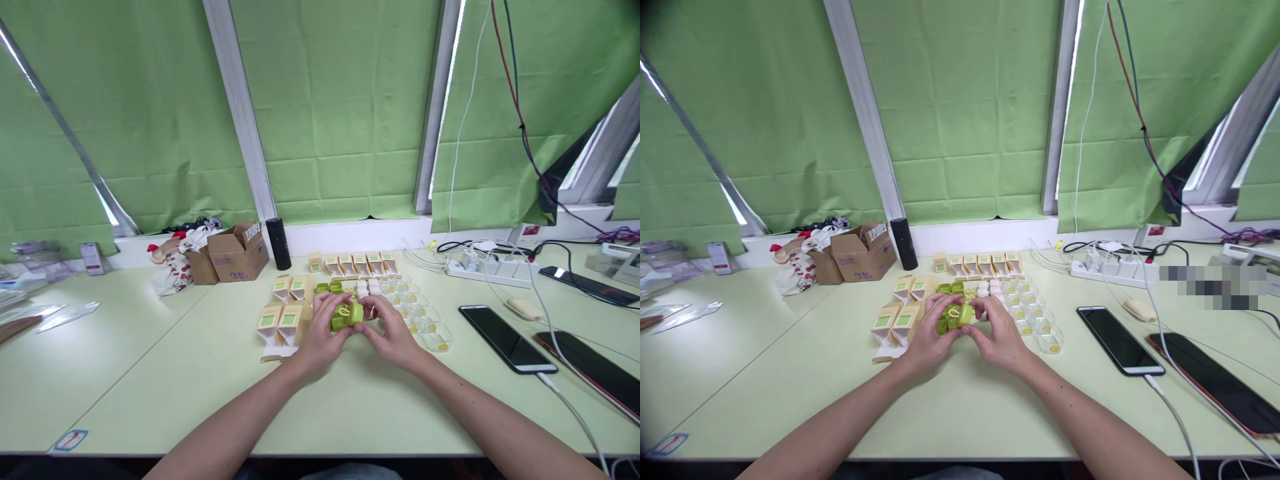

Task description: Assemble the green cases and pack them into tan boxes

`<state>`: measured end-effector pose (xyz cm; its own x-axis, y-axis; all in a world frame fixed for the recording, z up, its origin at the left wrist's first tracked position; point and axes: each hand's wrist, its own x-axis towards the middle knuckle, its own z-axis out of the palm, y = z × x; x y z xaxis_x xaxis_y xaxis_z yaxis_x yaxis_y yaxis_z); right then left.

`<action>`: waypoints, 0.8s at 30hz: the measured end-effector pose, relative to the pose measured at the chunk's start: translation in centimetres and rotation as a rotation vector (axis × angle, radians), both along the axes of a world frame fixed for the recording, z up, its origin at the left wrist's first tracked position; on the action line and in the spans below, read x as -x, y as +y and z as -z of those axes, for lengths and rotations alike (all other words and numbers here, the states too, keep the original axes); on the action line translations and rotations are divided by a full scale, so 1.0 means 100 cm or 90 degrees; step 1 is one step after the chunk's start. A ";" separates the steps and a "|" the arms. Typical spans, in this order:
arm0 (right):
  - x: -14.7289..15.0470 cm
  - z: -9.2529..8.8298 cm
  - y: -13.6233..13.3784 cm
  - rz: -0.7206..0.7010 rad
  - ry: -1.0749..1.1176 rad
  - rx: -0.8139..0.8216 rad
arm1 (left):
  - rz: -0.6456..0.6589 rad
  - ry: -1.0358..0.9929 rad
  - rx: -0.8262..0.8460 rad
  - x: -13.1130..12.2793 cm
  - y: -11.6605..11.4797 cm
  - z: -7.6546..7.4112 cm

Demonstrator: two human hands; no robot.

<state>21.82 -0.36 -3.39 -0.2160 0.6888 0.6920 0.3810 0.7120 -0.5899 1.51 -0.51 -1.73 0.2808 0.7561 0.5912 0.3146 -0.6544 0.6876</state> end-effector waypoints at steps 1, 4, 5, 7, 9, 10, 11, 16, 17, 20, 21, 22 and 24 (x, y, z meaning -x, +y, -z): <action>0.000 -0.001 0.000 -0.003 -0.008 -0.007 | 0.007 0.008 0.000 -0.001 0.000 -0.001; -0.003 -0.005 0.000 -0.011 -0.028 -0.032 | 0.012 0.007 0.012 -0.002 -0.002 -0.005; -0.005 -0.007 0.001 -0.006 -0.029 -0.043 | 0.003 -0.004 0.021 -0.002 -0.002 -0.005; -0.013 -0.012 0.004 0.031 -0.019 -0.070 | -0.023 -0.037 0.044 -0.001 -0.002 -0.005; -0.022 -0.017 0.008 0.113 -0.040 -0.101 | -0.049 -0.069 0.071 0.001 -0.001 -0.004; -0.027 -0.020 0.010 0.159 -0.078 -0.112 | -0.060 -0.082 0.087 0.002 0.001 -0.003; -0.031 -0.023 0.011 0.204 -0.136 -0.115 | -0.068 -0.093 0.101 0.003 0.003 -0.001; -0.044 -0.033 0.013 0.303 -0.441 -0.026 | -0.067 -0.134 0.111 0.006 0.013 0.003; -0.044 -0.033 0.012 0.302 -0.488 -0.006 | -0.060 -0.145 0.114 0.006 0.015 0.003; -0.043 -0.032 0.010 0.302 -0.585 0.022 | -0.036 -0.182 0.136 0.006 0.018 0.004; -0.043 -0.031 0.010 0.305 -0.603 0.023 | -0.030 -0.192 0.141 0.005 0.019 0.005; -0.042 -0.030 0.010 0.309 -0.615 0.023 | -0.024 -0.201 0.145 0.005 0.019 0.005; -0.041 -0.026 0.011 0.317 -0.628 0.024 | -0.012 -0.213 0.153 0.005 0.019 0.005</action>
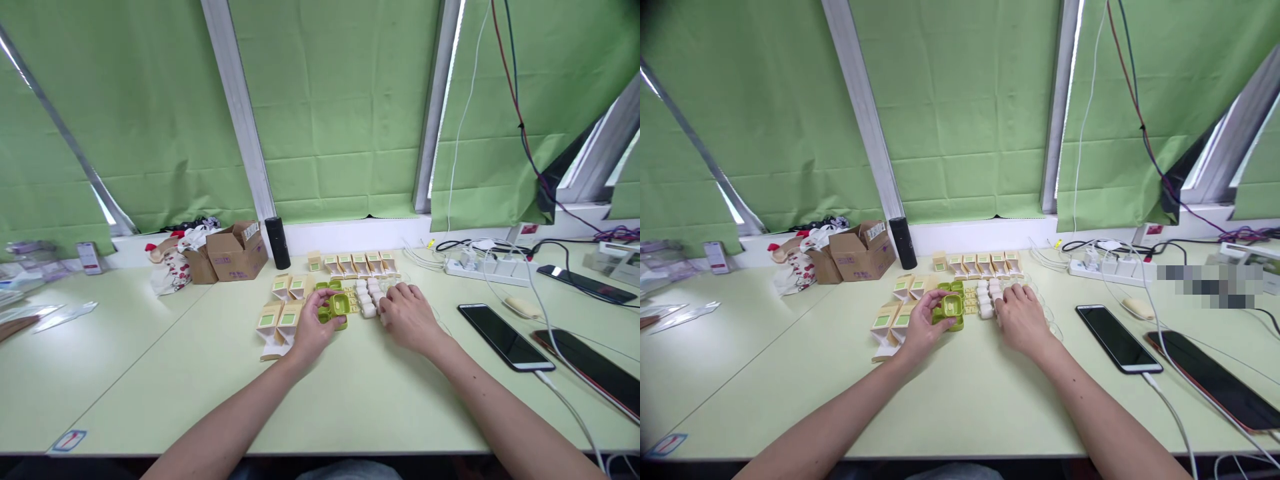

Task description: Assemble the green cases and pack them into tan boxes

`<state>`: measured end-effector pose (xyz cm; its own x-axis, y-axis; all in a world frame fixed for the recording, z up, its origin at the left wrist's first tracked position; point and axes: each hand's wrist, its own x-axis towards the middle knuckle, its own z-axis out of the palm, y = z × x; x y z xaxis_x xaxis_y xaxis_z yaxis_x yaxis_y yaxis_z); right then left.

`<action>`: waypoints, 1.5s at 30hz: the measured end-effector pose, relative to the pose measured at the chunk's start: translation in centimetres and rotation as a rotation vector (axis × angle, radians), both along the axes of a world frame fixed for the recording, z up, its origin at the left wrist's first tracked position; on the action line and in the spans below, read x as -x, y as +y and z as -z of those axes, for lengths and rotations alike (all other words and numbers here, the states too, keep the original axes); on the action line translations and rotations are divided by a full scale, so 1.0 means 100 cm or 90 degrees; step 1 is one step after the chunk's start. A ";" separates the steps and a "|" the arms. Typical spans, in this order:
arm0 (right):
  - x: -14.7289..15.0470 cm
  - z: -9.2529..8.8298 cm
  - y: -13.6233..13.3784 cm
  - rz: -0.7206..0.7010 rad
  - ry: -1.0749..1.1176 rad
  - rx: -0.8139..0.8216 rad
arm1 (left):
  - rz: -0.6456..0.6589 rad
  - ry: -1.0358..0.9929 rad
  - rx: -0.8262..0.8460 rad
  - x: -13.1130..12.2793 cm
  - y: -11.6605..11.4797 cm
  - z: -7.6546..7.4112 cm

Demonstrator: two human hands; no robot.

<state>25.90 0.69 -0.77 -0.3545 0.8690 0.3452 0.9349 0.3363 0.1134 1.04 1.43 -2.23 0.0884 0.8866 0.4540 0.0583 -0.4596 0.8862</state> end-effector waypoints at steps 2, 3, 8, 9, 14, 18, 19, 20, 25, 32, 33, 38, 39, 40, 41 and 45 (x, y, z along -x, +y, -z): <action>0.001 0.003 0.001 0.005 -0.005 -0.001 | 0.012 -0.011 0.006 0.000 -0.001 0.000; 0.001 0.003 0.001 0.004 -0.006 -0.003 | 0.015 -0.016 0.007 -0.001 -0.001 -0.001; 0.002 -0.002 -0.001 -0.009 0.020 -0.008 | 0.013 -0.030 0.008 -0.002 -0.003 -0.004; 0.003 -0.003 -0.002 -0.013 0.052 -0.006 | 0.012 -0.030 0.007 -0.002 -0.004 -0.005; 0.009 -0.005 -0.002 -0.109 0.454 0.031 | 0.006 -0.034 -0.002 -0.001 -0.002 -0.004; 0.021 0.002 0.000 -0.244 0.910 0.210 | -0.007 -0.017 -0.017 0.000 0.000 0.000; 0.024 0.004 0.000 -0.261 0.998 0.270 | -0.006 -0.013 -0.022 0.000 0.000 0.000; 0.026 0.005 0.000 -0.273 1.072 0.325 | -0.003 -0.010 -0.027 0.000 0.000 0.001; 0.035 0.005 -0.004 -0.310 1.260 0.476 | 0.005 -0.005 -0.041 0.000 -0.001 0.003; 0.036 0.007 -0.006 -0.318 1.313 0.526 | -0.011 0.016 -0.036 0.000 -0.003 0.003; 0.037 0.008 -0.005 -0.319 1.310 0.522 | -0.009 0.017 -0.036 -0.001 -0.003 0.003; 0.037 0.011 -0.005 -0.330 1.280 0.514 | -0.017 0.032 -0.032 -0.002 -0.004 0.000; 0.037 0.011 -0.006 -0.330 1.275 0.517 | -0.019 0.034 -0.032 -0.002 -0.005 0.000; 0.037 0.011 -0.006 -0.328 1.269 0.519 | -0.022 0.035 -0.031 -0.002 -0.005 0.000; 0.037 0.011 -0.007 -0.324 1.264 0.519 | -0.024 0.037 -0.031 -0.002 -0.005 -0.001; 0.037 0.009 -0.009 -0.308 1.247 0.499 | -0.031 0.045 -0.034 -0.002 -0.005 -0.001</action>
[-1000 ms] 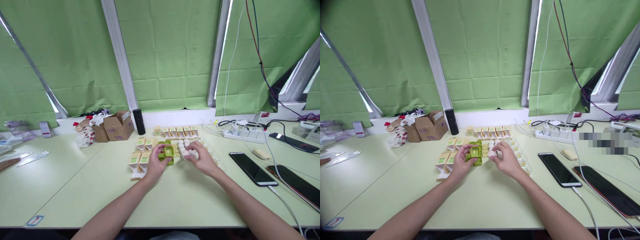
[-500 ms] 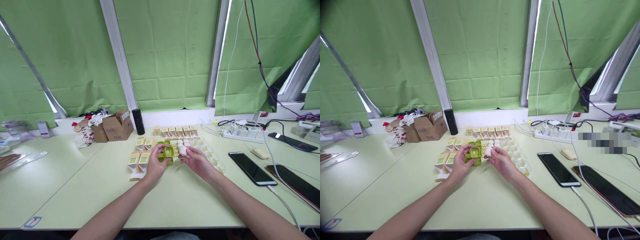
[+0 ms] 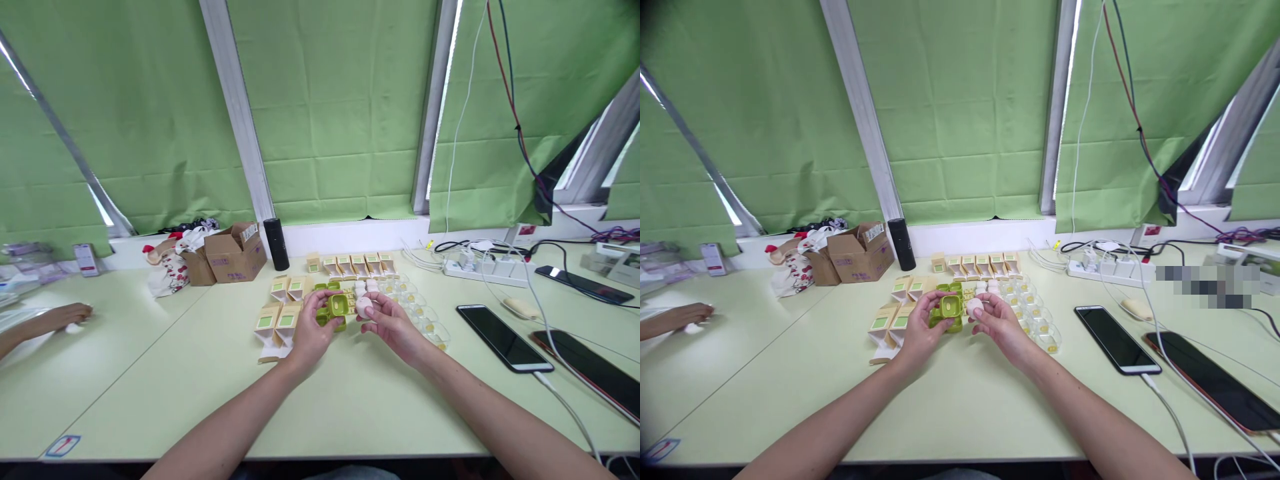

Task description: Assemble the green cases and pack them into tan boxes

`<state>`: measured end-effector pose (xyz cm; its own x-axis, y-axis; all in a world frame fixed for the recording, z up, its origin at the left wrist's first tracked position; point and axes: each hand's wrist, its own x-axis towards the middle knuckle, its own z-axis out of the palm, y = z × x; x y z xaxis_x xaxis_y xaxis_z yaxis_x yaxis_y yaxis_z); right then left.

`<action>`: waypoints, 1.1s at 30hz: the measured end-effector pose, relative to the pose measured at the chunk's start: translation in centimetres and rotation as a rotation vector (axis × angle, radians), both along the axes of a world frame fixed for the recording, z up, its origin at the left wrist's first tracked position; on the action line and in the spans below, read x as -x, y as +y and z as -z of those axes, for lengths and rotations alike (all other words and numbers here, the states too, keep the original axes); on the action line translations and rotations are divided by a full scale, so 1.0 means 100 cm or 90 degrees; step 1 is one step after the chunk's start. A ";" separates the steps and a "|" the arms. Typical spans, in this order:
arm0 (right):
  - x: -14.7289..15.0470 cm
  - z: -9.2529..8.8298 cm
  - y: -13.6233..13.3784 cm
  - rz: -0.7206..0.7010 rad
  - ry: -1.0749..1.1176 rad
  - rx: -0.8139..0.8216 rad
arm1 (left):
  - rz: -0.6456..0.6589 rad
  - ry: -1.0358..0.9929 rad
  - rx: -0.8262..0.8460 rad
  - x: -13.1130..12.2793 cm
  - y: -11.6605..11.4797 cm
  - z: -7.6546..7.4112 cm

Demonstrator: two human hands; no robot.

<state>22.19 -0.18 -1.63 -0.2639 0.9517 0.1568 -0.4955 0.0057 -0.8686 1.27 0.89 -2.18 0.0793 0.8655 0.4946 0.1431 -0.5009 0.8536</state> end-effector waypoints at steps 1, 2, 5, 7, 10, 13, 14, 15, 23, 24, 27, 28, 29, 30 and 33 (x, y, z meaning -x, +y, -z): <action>0.000 -0.001 0.000 0.003 -0.003 -0.002 | -0.002 0.003 -0.002 0.000 0.000 0.000; 0.001 -0.001 -0.001 0.004 -0.006 -0.004 | -0.005 0.005 -0.005 0.000 0.000 0.000; 0.002 -0.003 -0.002 0.007 -0.006 -0.008 | -0.015 0.013 -0.015 0.000 0.000 0.000; 0.003 -0.002 -0.002 0.007 -0.005 -0.012 | -0.024 0.018 -0.020 0.000 0.000 0.000; 0.003 0.000 0.000 0.017 -0.017 -0.020 | -0.045 0.035 -0.025 0.000 -0.001 -0.001; 0.003 0.004 0.004 0.033 -0.047 -0.014 | -0.064 0.057 -0.025 0.000 -0.002 -0.001; 0.002 0.005 0.006 0.037 -0.054 -0.007 | -0.070 0.064 -0.025 0.000 -0.002 -0.001; 0.001 0.006 0.007 0.040 -0.058 0.002 | -0.075 0.071 -0.024 0.001 -0.002 0.000; 0.000 0.002 0.005 -0.001 -0.003 0.033 | -0.105 0.103 -0.010 0.002 -0.001 0.000; 0.000 0.002 0.004 0.001 -0.003 0.025 | -0.107 0.108 -0.008 0.002 -0.001 0.001; 0.002 0.003 0.005 0.018 -0.011 0.009 | -0.103 0.105 0.001 0.001 0.000 0.002; 0.002 0.004 0.005 0.029 -0.017 0.005 | -0.095 0.094 0.005 0.001 0.000 0.003; 0.003 0.005 0.006 0.040 -0.024 -0.001 | -0.088 0.082 0.009 0.000 0.000 0.003; 0.003 0.006 0.007 0.051 -0.033 -0.006 | -0.084 0.072 0.013 0.000 0.000 0.004; 0.004 0.008 0.009 0.075 -0.067 -0.028 | -0.105 0.087 0.021 -0.001 -0.003 0.003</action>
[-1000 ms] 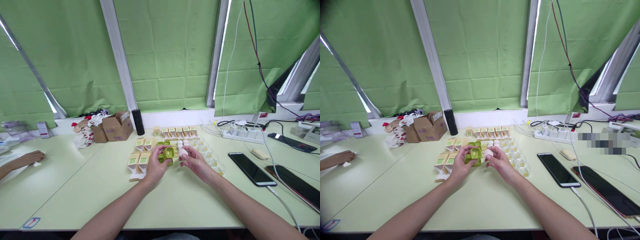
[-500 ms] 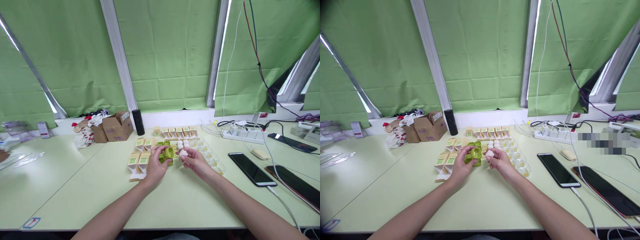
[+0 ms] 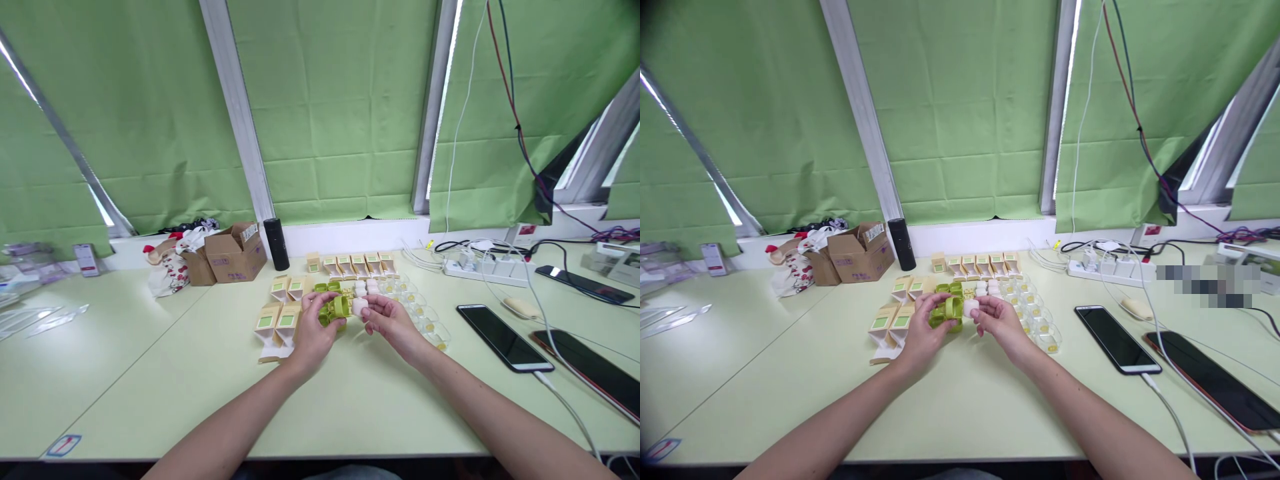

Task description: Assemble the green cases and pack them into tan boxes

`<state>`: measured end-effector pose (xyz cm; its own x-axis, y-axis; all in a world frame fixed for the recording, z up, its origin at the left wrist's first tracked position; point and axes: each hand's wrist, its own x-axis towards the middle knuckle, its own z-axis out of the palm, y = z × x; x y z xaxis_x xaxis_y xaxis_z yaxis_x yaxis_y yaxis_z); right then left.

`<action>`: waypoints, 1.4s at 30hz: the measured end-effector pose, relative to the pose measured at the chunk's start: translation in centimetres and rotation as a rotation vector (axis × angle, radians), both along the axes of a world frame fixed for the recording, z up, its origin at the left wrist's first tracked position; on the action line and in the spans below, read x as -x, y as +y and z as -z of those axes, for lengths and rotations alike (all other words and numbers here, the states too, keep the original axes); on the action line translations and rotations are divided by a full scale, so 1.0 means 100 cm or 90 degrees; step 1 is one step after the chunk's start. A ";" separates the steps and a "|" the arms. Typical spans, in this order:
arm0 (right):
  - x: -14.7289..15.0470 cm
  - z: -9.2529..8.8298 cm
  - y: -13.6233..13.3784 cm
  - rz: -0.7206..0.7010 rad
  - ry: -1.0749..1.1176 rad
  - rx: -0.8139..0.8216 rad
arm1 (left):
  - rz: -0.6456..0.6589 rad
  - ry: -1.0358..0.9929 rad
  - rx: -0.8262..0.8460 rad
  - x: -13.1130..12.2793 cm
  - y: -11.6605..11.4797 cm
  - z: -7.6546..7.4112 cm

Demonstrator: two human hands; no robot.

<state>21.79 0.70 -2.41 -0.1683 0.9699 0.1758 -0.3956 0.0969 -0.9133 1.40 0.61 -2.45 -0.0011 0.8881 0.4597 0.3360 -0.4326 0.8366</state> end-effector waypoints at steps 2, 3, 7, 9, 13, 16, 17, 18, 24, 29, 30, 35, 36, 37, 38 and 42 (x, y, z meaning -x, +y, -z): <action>0.000 0.000 0.000 0.008 -0.022 -0.015 | -0.014 0.029 0.001 -0.001 -0.003 -0.002; 0.001 0.000 0.000 0.011 -0.033 -0.023 | -0.013 0.039 -0.002 -0.002 -0.005 -0.003; 0.000 -0.001 -0.001 0.018 -0.066 -0.038 | 0.001 0.059 -0.028 -0.004 -0.011 -0.006; 0.001 -0.001 -0.001 0.016 -0.080 -0.042 | 0.002 0.070 -0.043 -0.004 -0.012 -0.006; 0.001 0.000 0.000 0.019 -0.105 -0.055 | 0.014 0.082 -0.083 -0.004 -0.012 -0.006; 0.001 0.002 0.002 0.016 -0.112 -0.065 | 0.035 0.086 -0.104 -0.003 -0.012 -0.006; 0.001 0.003 0.002 0.016 -0.114 -0.069 | 0.042 0.087 -0.107 -0.003 -0.012 -0.007; 0.001 0.003 0.002 0.016 -0.116 -0.072 | 0.046 0.086 -0.107 -0.003 -0.012 -0.007; 0.001 0.005 0.002 0.024 -0.135 -0.090 | 0.060 0.089 -0.112 -0.003 -0.013 -0.009; 0.002 0.004 0.001 0.035 -0.140 -0.104 | 0.064 0.087 -0.137 -0.003 -0.012 -0.007; 0.002 0.004 0.000 0.037 -0.140 -0.102 | 0.067 0.086 -0.141 -0.004 -0.012 -0.006; 0.005 0.009 0.000 0.046 -0.140 -0.096 | 0.075 0.088 -0.153 -0.005 -0.009 -0.002; 0.005 0.010 0.000 0.047 -0.137 -0.098 | 0.074 0.089 -0.150 -0.005 -0.009 -0.002; 0.005 0.011 0.000 0.047 -0.132 -0.100 | 0.074 0.089 -0.146 -0.005 -0.009 -0.001; 0.006 0.011 0.000 0.046 -0.126 -0.103 | 0.073 0.090 -0.144 -0.005 -0.009 0.000; 0.007 0.011 -0.002 0.034 -0.115 -0.115 | 0.079 0.120 -0.171 -0.004 -0.010 0.001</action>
